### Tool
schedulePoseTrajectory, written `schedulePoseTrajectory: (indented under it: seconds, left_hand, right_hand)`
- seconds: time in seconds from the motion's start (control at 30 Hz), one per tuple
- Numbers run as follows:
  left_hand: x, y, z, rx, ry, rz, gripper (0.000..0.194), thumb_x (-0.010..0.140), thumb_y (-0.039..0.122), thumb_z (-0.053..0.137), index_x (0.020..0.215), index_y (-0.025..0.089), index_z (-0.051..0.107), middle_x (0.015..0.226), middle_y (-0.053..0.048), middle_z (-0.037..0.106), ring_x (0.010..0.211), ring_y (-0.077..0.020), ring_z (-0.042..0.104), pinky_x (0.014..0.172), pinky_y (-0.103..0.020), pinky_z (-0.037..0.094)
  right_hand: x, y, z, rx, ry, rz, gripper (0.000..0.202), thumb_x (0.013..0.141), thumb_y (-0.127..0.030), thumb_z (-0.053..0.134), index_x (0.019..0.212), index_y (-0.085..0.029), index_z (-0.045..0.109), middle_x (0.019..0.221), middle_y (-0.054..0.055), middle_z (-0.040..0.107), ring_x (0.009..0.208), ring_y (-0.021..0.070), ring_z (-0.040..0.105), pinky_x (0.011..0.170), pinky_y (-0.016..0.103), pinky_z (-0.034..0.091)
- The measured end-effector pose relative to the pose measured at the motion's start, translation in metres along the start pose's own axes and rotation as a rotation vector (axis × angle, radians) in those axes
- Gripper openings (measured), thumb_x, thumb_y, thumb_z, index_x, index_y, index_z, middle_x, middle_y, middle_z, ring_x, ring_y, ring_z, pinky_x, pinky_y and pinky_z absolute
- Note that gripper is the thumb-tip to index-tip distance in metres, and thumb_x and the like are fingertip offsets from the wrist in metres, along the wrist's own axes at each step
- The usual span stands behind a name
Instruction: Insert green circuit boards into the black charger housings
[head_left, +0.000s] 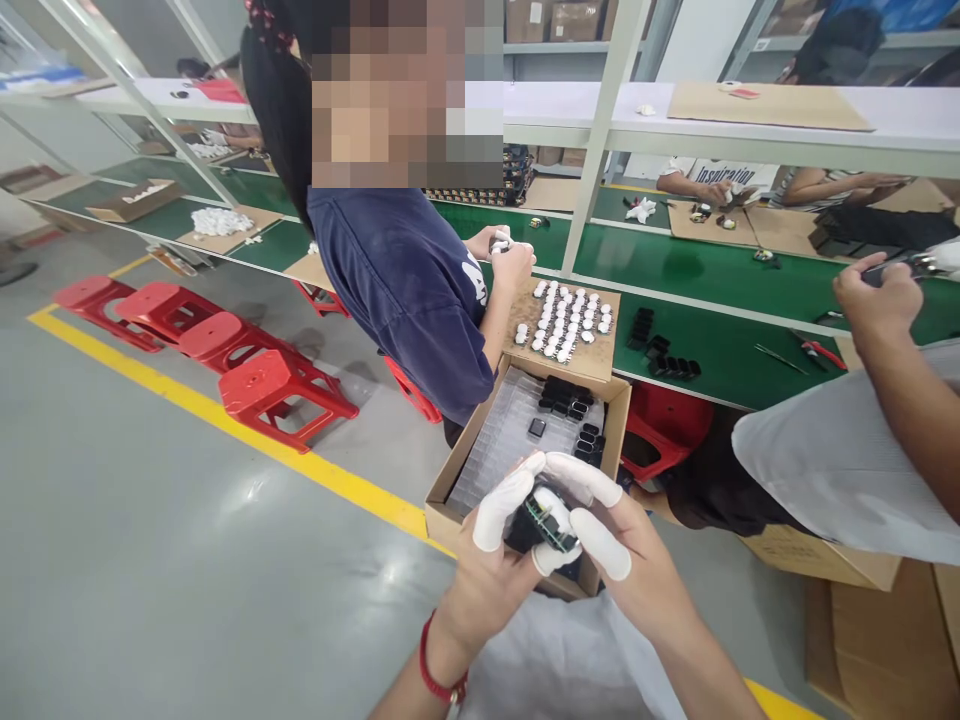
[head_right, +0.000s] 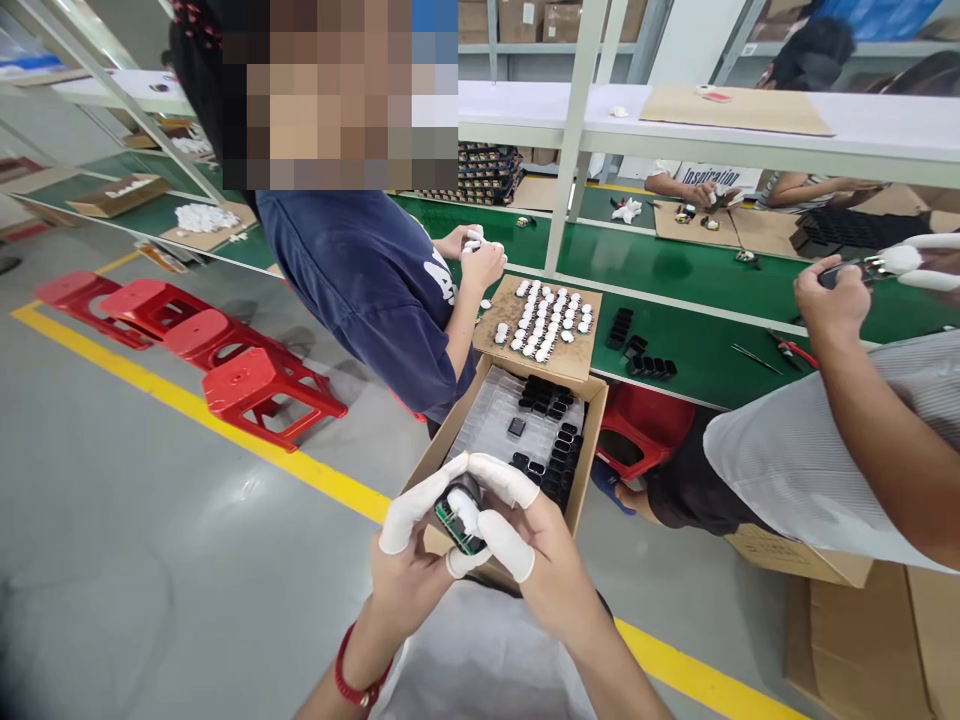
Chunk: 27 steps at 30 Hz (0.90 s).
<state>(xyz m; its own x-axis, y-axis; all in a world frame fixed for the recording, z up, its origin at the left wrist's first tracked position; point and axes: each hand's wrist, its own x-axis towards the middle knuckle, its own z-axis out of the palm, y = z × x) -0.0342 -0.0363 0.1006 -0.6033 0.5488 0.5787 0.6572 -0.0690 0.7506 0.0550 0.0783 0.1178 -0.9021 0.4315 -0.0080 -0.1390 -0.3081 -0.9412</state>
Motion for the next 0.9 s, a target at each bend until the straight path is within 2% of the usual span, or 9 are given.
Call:
schedulePoseTrajectory:
  seconds: [0.17,0.3,0.4,0.5,0.63,0.8,0.9]
  left_hand:
    - [0.0073,0.0051,-0.0054,0.098,-0.075,0.023,0.048,0.08,0.034,0.07,0.121,0.02,0.051,0.118,-0.016,0.068,0.107,-0.0251,0.067,0.091,-0.033,0.059]
    - [0.0073,0.0033,-0.0033,0.11,-0.106,0.01,0.054,0.08,0.038,0.07,0.126,0.02,0.049,0.11,-0.015,0.071,0.101,-0.024,0.069,0.086,-0.032,0.06]
    - [0.0091,0.0027,-0.0032,0.111,-0.144,0.03,0.054,0.08,0.037,0.07,0.127,0.02,0.05,0.118,-0.016,0.067,0.108,-0.0251,0.066,0.088,-0.033,0.06]
    - [0.0104,0.0031,-0.0036,0.102,-0.178,0.075,0.054,0.08,0.033,0.069,0.129,0.022,0.05,0.123,-0.016,0.065,0.115,-0.0264,0.062,0.092,-0.036,0.058]
    - [0.0085,0.0044,-0.0018,0.126,-0.191,0.072,0.055,0.082,0.033,0.068,0.132,0.023,0.048,0.119,-0.013,0.068,0.116,-0.0228,0.062,0.092,-0.03,0.058]
    - [0.0087,0.0074,0.001,0.18,-0.191,0.074,0.045,0.085,0.037,0.064,0.125,0.019,0.053,0.114,-0.013,0.069,0.112,-0.0201,0.064,0.09,-0.025,0.058]
    - [0.0094,0.0073,0.001,0.196,-0.178,0.097,0.044,0.085,0.038,0.063,0.123,0.018,0.053,0.114,-0.013,0.069,0.113,-0.0207,0.064,0.094,-0.028,0.057]
  right_hand:
    - [-0.0006,-0.0011,-0.0022,-0.069,0.029,-0.055,0.035,0.087,-0.034,0.064,0.122,-0.031,0.062,0.13,0.006,0.06,0.119,0.02,0.058,0.1,0.033,0.051]
    - [-0.0015,-0.0005,-0.0063,-0.076,-0.015,0.024,0.035,0.092,-0.036,0.056,0.127,-0.034,0.058,0.138,0.003,0.054,0.126,0.0192,0.052,0.109,0.036,0.044]
    - [-0.0017,-0.0012,-0.0061,0.047,-0.063,0.073,0.037,0.094,-0.042,0.052,0.131,-0.037,0.054,0.142,0.0,0.049,0.131,0.02,0.047,0.11,0.037,0.042]
    - [-0.0017,-0.0024,-0.0042,0.045,-0.048,0.118,0.047,0.087,-0.046,0.06,0.132,-0.033,0.052,0.141,0.004,0.05,0.129,0.0228,0.049,0.105,0.037,0.048]
    - [-0.0028,-0.0038,-0.0028,0.019,0.002,0.196,0.059,0.084,-0.049,0.064,0.137,-0.032,0.046,0.141,0.006,0.05,0.125,0.0232,0.053,0.097,0.035,0.054]
    - [-0.0041,-0.006,-0.0005,-0.051,0.014,0.181,0.057,0.087,-0.05,0.059,0.139,-0.031,0.045,0.134,0.006,0.056,0.112,0.021,0.061,0.087,0.029,0.057]
    - [-0.0036,-0.0039,0.0019,-0.095,0.041,0.152,0.054,0.088,-0.05,0.057,0.137,-0.03,0.048,0.134,0.005,0.056,0.113,0.0187,0.061,0.091,0.026,0.055]
